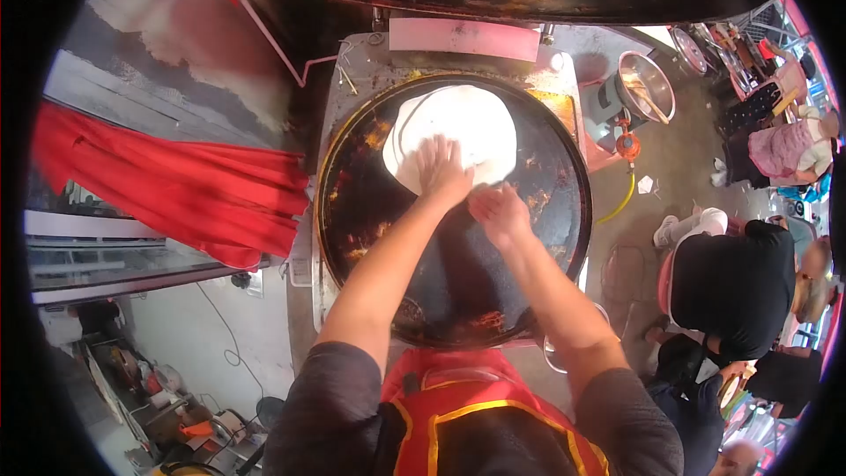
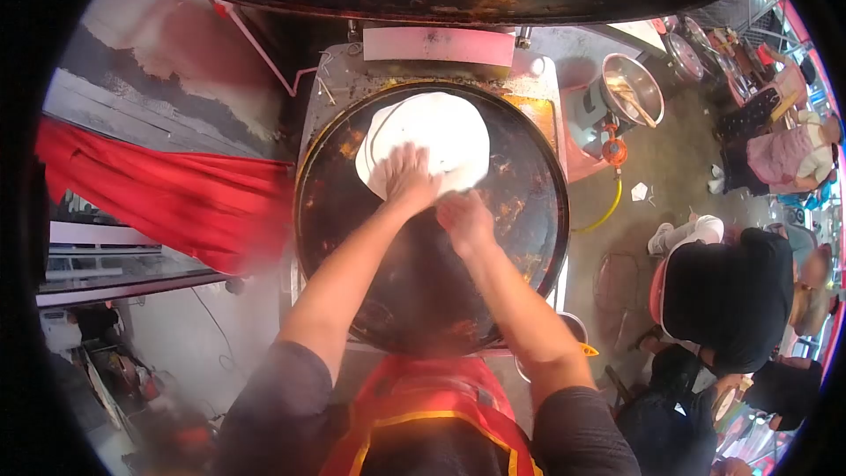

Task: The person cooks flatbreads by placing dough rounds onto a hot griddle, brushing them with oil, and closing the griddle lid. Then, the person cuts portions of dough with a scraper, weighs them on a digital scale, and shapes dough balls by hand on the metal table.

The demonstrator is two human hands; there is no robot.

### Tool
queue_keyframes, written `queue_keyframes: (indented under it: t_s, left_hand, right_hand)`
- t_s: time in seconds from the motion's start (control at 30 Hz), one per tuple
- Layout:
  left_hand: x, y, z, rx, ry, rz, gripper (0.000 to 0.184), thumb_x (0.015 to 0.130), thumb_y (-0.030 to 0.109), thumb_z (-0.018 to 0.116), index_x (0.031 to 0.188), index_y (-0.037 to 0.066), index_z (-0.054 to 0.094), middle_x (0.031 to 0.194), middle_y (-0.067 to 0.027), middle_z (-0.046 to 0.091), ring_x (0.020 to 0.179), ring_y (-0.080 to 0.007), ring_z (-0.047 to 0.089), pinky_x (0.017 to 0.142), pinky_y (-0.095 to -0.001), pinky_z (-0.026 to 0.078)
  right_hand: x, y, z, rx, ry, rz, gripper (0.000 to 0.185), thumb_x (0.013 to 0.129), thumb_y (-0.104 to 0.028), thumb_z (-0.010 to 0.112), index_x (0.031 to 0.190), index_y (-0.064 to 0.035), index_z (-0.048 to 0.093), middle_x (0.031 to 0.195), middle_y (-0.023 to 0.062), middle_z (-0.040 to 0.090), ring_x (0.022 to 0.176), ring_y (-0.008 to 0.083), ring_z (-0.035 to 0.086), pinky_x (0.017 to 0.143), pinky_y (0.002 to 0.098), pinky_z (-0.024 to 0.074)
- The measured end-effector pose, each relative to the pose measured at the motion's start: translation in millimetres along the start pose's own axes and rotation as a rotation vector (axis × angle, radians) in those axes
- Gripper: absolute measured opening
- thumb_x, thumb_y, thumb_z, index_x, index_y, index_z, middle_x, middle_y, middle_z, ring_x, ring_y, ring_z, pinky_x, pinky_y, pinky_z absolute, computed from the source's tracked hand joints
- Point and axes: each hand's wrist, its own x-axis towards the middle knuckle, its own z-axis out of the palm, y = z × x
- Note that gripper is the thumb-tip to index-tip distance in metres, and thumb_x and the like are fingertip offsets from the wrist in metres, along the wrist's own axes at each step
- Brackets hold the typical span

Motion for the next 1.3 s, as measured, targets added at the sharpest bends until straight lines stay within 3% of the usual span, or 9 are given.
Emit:
queue_keyframes:
  t_s: [0.1, 0.2, 0.47, 0.57, 0.7, 0.93, 1.0, 1.1, 1.3]
  left_hand:
    - [-15, -41, 11, -0.063, -0.005, 0.226, 0.063, 0.086, 0.032, 0.056, 0.139, 0.003, 0.037, 0.149, -0.0177, 0.027, 0.14, -0.032, 0.02, 0.114, -0.0436, 0.017]
    - [-16, -69, -9, -0.09, -0.019, 0.399, 0.053, 0.082, 0.023, 0.064, 0.128, 0.002, 0.05, 0.142, -0.014, 0.04, 0.135, -0.0264, 0.031, 0.112, -0.0363, 0.026]
    - [-1, -96, -15, -0.008, -0.047, 0.605, 0.045, 0.081, 0.022, 0.066, 0.123, 0.008, 0.057, 0.135, -0.0093, 0.049, 0.129, -0.0244, 0.041, 0.109, -0.0369, 0.032]
    - [-8, -80, -34, -0.214, 0.029, 0.576, 0.043, 0.079, 0.025, 0.067, 0.118, 0.008, 0.061, 0.131, -0.0086, 0.051, 0.125, -0.0265, 0.044, 0.106, -0.0396, 0.033]
    - [12, -77, -19, -0.185, 0.142, 0.584, 0.035, 0.08, 0.024, 0.066, 0.11, 0.007, 0.065, 0.118, -0.0087, 0.059, 0.111, -0.0275, 0.052, 0.097, -0.0417, 0.039]
    - [23, -57, -45, -0.394, -0.091, 0.354, 0.021, 0.082, 0.021, 0.059, 0.093, 0.005, 0.068, 0.089, -0.0116, 0.068, 0.095, -0.0285, 0.062, 0.088, -0.0408, 0.045]
    - [31, -66, -25, -0.405, 0.275, 0.558, 0.02, 0.083, 0.019, 0.057, 0.091, 0.006, 0.069, 0.085, -0.0138, 0.067, 0.091, -0.0299, 0.063, 0.085, -0.0409, 0.046]
    - [50, -89, -26, -0.255, 0.285, 0.601, 0.019, 0.083, 0.016, 0.053, 0.09, 0.006, 0.069, 0.086, -0.0175, 0.066, 0.088, -0.0324, 0.063, 0.082, -0.0419, 0.048]
    - [24, -117, -92, -0.097, 0.019, 0.543, 0.02, 0.082, 0.011, 0.049, 0.091, 0.007, 0.067, 0.093, -0.0145, 0.065, 0.092, -0.0324, 0.06, 0.08, -0.0408, 0.048]
  right_hand:
    - [-3, -21, -44, -0.684, -0.122, -0.219, 0.028, 0.091, -0.025, 0.059, 0.111, -0.0065, 0.056, 0.114, 0.0088, 0.057, 0.106, 0.0266, 0.053, 0.091, 0.0404, 0.0437]
    - [-8, -49, -9, -1.658, -0.119, -1.13, 0.037, 0.079, -0.01, 0.068, 0.114, -0.0088, 0.055, 0.116, 0.0106, 0.055, 0.107, 0.0302, 0.052, 0.093, 0.0396, 0.0431]
    - [38, -74, 7, -1.861, -0.848, -1.533, 0.041, 0.075, -0.003, 0.062, 0.115, -0.0115, 0.058, 0.108, 0.0083, 0.064, 0.1, 0.0275, 0.059, 0.09, 0.0362, 0.0455]
    - [38, -75, 5, -1.728, -0.387, -0.9, 0.025, 0.084, -0.004, 0.053, 0.109, -0.0051, 0.058, 0.093, 0.009, 0.068, 0.089, 0.0249, 0.063, 0.083, 0.0325, 0.0473]
    - [44, -82, 26, -1.187, -0.27, -0.607, 0.021, 0.09, -0.015, 0.058, 0.106, -0.0017, 0.056, 0.095, 0.0094, 0.064, 0.094, 0.016, 0.057, 0.087, 0.031, 0.0436]
    - [53, -37, 27, -1.799, -0.294, -1.242, 0.032, 0.086, -0.026, 0.065, 0.11, -0.0046, 0.06, 0.114, 0.0181, 0.061, 0.107, 0.027, 0.058, 0.092, 0.0362, 0.042]
    - [66, -41, 24, -1.387, -0.256, -0.926, 0.016, 0.09, -0.013, 0.061, 0.103, -0.0045, 0.064, 0.095, 0.0092, 0.066, 0.089, 0.0153, 0.06, 0.079, 0.0295, 0.0461]
    - [38, -64, 52, -1.062, -0.297, -0.709, 0.012, 0.09, -0.006, 0.059, 0.1, -0.0025, 0.065, 0.075, -0.003, 0.062, 0.07, 0.0026, 0.052, 0.064, 0.0196, 0.0444]
    - [12, -16, 36, -1.346, -0.362, -0.876, 0.027, 0.087, -0.001, 0.053, 0.113, -0.0052, 0.061, 0.087, 0.0097, 0.067, 0.073, 0.0161, 0.06, 0.07, 0.029, 0.049]
